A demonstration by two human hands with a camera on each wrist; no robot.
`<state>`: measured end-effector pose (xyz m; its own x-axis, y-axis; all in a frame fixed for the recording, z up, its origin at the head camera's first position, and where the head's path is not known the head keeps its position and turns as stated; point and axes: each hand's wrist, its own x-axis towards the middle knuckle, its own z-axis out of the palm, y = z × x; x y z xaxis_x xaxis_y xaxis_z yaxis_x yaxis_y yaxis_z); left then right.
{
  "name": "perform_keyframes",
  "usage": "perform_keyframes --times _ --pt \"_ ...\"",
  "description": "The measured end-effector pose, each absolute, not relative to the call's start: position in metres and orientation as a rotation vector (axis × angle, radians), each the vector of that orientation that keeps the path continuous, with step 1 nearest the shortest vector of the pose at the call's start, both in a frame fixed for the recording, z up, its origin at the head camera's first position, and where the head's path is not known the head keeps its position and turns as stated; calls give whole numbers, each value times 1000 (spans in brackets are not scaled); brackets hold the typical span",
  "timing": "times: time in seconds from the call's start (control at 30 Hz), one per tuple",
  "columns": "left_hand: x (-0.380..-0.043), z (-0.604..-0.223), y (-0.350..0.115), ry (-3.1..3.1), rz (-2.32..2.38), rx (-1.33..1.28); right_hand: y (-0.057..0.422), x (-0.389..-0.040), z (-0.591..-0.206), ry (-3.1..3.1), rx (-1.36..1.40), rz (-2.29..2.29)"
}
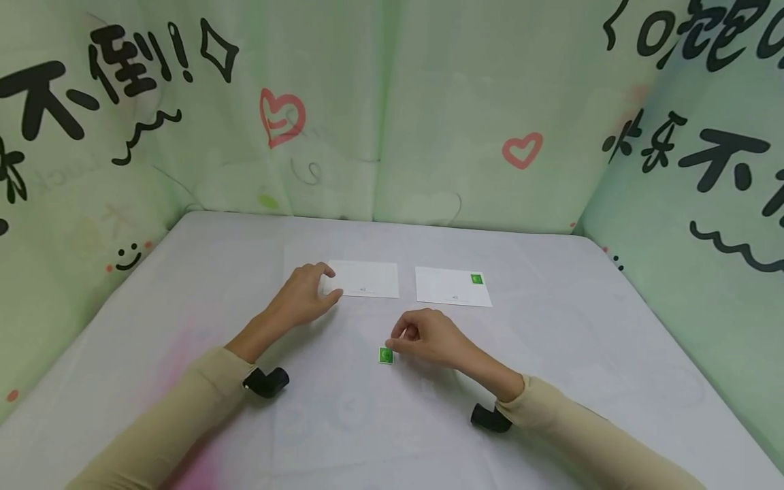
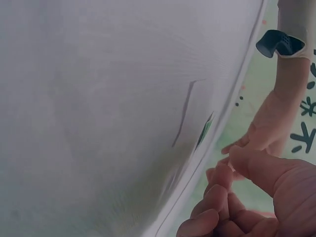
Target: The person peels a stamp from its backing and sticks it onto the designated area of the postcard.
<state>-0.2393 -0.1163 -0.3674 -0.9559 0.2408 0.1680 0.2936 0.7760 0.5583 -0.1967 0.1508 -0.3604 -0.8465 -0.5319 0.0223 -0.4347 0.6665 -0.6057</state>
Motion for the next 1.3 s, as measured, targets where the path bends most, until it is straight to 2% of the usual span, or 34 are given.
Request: perform_keyframes --times 0.57,1.3 --pt "-263 -375 -117 -3005 -777 -399 143 -199 -362 2704 -678 -808" --pt "-265 -378 -119 -3056 -680 -428 144 -201 -367 2637 -695 -849"
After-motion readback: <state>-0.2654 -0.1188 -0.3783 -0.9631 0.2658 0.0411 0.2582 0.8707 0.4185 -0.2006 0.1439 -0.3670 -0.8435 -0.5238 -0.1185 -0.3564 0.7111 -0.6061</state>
